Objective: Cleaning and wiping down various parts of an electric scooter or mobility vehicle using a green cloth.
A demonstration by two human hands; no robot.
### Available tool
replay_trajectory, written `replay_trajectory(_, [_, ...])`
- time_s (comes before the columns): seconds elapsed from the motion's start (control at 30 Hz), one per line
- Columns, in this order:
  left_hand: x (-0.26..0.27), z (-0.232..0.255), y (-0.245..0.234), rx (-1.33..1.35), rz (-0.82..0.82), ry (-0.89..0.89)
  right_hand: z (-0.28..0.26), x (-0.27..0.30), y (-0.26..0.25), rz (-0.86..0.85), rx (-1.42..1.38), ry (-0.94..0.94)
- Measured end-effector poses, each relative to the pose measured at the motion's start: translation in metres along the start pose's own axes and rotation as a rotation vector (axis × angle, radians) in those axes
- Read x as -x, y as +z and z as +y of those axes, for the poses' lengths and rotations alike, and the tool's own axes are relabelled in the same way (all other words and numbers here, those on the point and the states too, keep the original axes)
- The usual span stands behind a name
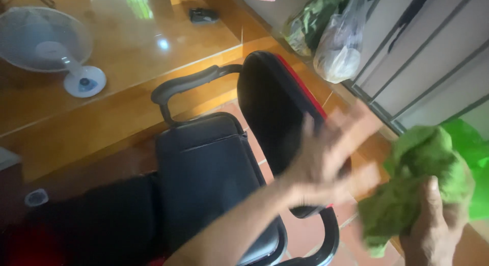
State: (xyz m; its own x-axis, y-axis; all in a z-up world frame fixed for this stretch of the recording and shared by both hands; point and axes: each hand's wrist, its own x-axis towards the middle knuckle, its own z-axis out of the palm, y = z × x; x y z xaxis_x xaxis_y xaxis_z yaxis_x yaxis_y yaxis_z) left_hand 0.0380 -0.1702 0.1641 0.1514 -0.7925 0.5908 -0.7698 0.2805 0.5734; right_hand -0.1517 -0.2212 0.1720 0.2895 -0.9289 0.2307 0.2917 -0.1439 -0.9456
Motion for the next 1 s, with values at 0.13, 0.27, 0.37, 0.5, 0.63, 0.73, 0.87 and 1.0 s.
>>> replay_trajectory(0.13, [-0.052,-0.075,0.021,-0.028,0.258,-0.396,0.032,-0.036,0.013,-0.157,0.558,-0.101])
replay_trajectory(0.27, [-0.072,-0.103,0.034,-0.019,0.328,-0.580,0.053,-0.089,0.041,-0.480,0.777,-0.444])
replay_trajectory(0.37, [-0.069,-0.097,0.040,-0.064,0.312,-0.694,0.066,-0.138,0.060,-0.575,0.641,-0.010])
replay_trajectory(0.5, [-0.063,-0.092,0.043,-0.034,0.489,-0.612,0.119,-0.221,0.110,-0.709,0.713,-0.135])
replay_trajectory(0.63, [-0.062,-0.084,0.031,0.046,0.470,-0.617,0.127,-0.269,0.194,-0.810,0.673,-0.008])
replay_trajectory(0.73, [-0.063,-0.086,0.031,0.111,0.444,-0.619,0.134,-0.297,0.237,-0.841,0.714,0.155])
replay_trajectory(0.87, [-0.060,-0.089,0.034,0.072,0.435,-0.621,0.161,-0.312,0.230,-0.807,0.744,0.246])
replay_trajectory(1.0, [-0.059,-0.094,0.037,0.061,0.476,-0.601,0.184,-0.282,0.160,-0.689,0.558,0.266])
